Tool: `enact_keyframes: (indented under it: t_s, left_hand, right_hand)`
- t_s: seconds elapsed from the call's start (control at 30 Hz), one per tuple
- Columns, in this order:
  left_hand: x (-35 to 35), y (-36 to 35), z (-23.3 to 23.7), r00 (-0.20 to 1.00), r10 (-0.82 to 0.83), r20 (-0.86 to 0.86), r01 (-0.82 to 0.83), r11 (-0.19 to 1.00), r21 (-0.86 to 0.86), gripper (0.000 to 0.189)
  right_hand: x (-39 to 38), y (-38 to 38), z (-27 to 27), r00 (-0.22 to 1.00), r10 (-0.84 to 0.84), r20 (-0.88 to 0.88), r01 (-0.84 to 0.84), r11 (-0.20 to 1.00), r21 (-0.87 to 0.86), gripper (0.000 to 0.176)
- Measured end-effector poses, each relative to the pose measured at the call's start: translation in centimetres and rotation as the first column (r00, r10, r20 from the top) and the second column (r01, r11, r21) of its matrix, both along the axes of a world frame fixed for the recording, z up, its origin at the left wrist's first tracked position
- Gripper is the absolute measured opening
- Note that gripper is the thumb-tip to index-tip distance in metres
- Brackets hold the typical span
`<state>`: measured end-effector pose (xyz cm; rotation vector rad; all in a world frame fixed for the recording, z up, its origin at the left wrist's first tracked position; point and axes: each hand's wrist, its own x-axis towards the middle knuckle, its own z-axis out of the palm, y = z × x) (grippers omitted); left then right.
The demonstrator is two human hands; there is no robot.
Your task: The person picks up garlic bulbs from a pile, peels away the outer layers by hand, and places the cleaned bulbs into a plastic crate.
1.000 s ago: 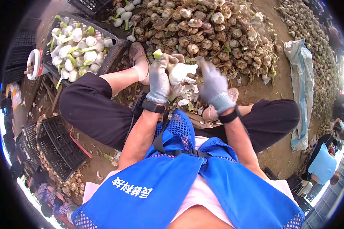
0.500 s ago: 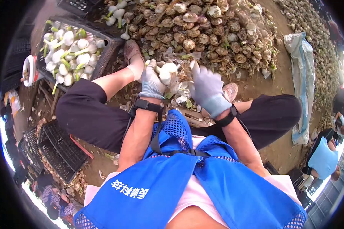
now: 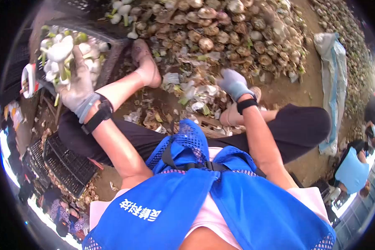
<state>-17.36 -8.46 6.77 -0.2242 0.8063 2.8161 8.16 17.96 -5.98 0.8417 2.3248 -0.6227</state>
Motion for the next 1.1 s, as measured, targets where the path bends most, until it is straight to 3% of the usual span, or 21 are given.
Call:
enact_keyframes:
  t_s: [0.03,0.07,0.13,0.17,0.2,0.23,0.3,0.37,0.47,0.5,0.53,0.57,0.6,0.63,0.7,0.77,0.8,0.93,0.97,1.03,1.1]
  left_hand:
    - [-0.3,-0.6,-0.5,0.986,0.029,-0.163,-0.067,0.97,-0.233,0.056]
    - [1.2,0.4,-0.5,0.994,-0.012,0.104,0.008,0.999,0.034,0.056]
    - [3.4,1.8,-5.5,0.955,-0.297,-0.016,0.262,0.863,-0.432,0.018]
    - [4.8,4.5,-4.7,0.852,-0.451,0.265,0.36,0.873,0.329,0.013]
    - [7.1,6.2,-3.9,0.706,-0.476,0.524,0.233,0.855,0.463,0.013]
    - [8.8,7.1,-6.1,0.706,-0.444,0.552,0.309,0.894,0.324,0.018]
    - [12.7,7.7,-7.9,0.693,-0.582,0.425,0.489,0.813,0.316,0.022]
    - [15.3,8.1,-9.1,0.578,-0.523,0.626,0.587,0.8,0.126,0.022]
    - [18.1,9.2,-10.4,0.574,-0.482,0.661,0.739,0.653,-0.166,0.023]
    - [18.5,9.8,-9.7,0.492,-0.47,0.733,0.786,0.602,-0.142,0.022]
    - [19.1,10.4,-8.5,0.517,-0.59,0.621,0.75,0.662,0.005,0.024]
    - [19.5,10.9,-7.9,0.54,-0.682,0.493,0.711,0.683,0.167,0.027]
    - [19.0,10.7,-8.4,0.571,-0.725,0.385,0.768,0.638,0.063,0.028]
    - [18.5,10.4,-9.1,0.585,-0.766,0.267,0.802,0.596,-0.048,0.03]
    - [18.1,10.6,-7.5,0.617,-0.681,0.395,0.69,0.71,0.145,0.028]
    - [18.1,9.9,-6.6,0.676,-0.73,0.097,0.736,0.672,-0.079,0.025]
    - [18.4,9.8,-5.7,0.683,-0.724,0.097,0.731,0.674,-0.107,0.024]
    - [20.2,10.6,-3.2,0.628,-0.778,0.003,0.757,0.61,-0.233,0.037]
    - [20.3,10.8,-3.1,0.632,-0.773,-0.05,0.716,0.608,-0.343,0.038]
    - [20.8,10.9,-2.8,0.628,-0.772,-0.097,0.664,0.596,-0.452,0.04]
    - [21.3,11.0,-2.2,0.636,-0.751,-0.176,0.533,0.593,-0.603,0.044]
  right_hand:
    - [1.5,-0.2,-1.6,0.996,0.089,0.017,-0.089,0.996,0.022,0.028]
    - [2.7,-0.9,-3.2,0.987,0.134,0.087,-0.133,0.991,-0.02,0.028]
    - [2.9,-3.5,-3.6,0.985,-0.012,0.171,0.011,1.0,0.008,0.027]
    - [2.9,-4.1,-3.5,0.986,-0.004,0.168,-0.009,0.997,0.079,0.031]
    - [2.9,-4.6,-3.8,0.989,-0.007,0.148,-0.012,0.991,0.13,0.036]
    - [3.3,-4.3,-4.8,0.991,0.041,0.126,-0.061,0.985,0.162,0.037]
    - [2.6,-2.8,-4.7,0.976,0.025,0.217,-0.046,0.995,0.092,0.039]
    - [2.3,-1.4,-5.1,0.983,-0.116,0.142,0.127,0.99,-0.069,0.042]
    - [1.5,-1.4,-1.7,0.893,-0.384,-0.235,0.25,0.857,-0.45,0.026]
    - [1.8,-1.2,-2.4,0.808,-0.1,-0.58,-0.108,0.944,-0.313,0.02]
    - [2.0,-2.0,-1.5,0.756,-0.145,-0.638,-0.084,0.946,-0.315,0.018]
    - [1.4,-4.4,2.2,0.672,-0.461,-0.579,0.061,0.814,-0.578,0.022]
    - [1.2,-5.2,6.0,0.863,-0.152,-0.482,0.053,0.976,-0.212,0.02]
    - [2.2,-5.4,5.7,0.86,-0.041,-0.509,-0.022,0.993,-0.118,0.023]
    - [3.8,-5.2,6.3,0.527,-0.543,-0.654,0.017,0.776,-0.63,0.021]
    - [4.6,-3.4,8.1,0.266,-0.526,-0.807,0.037,0.843,-0.537,0.018]
    - [4.5,-3.0,10.0,0.243,-0.903,-0.354,0.281,0.414,-0.866,0.018]
    - [4.4,-4.3,11.7,0.349,-0.918,-0.187,0.153,0.252,-0.956,0.023]
    - [4.8,-4.4,10.8,0.462,-0.648,-0.605,0.041,0.697,-0.716,0.024]
    - [3.9,-4.9,11.0,0.29,-0.947,-0.137,0.061,0.161,-0.985,0.023]
    - [4.0,-4.7,11.4,0.303,-0.938,-0.169,0.046,0.191,-0.981,0.021]
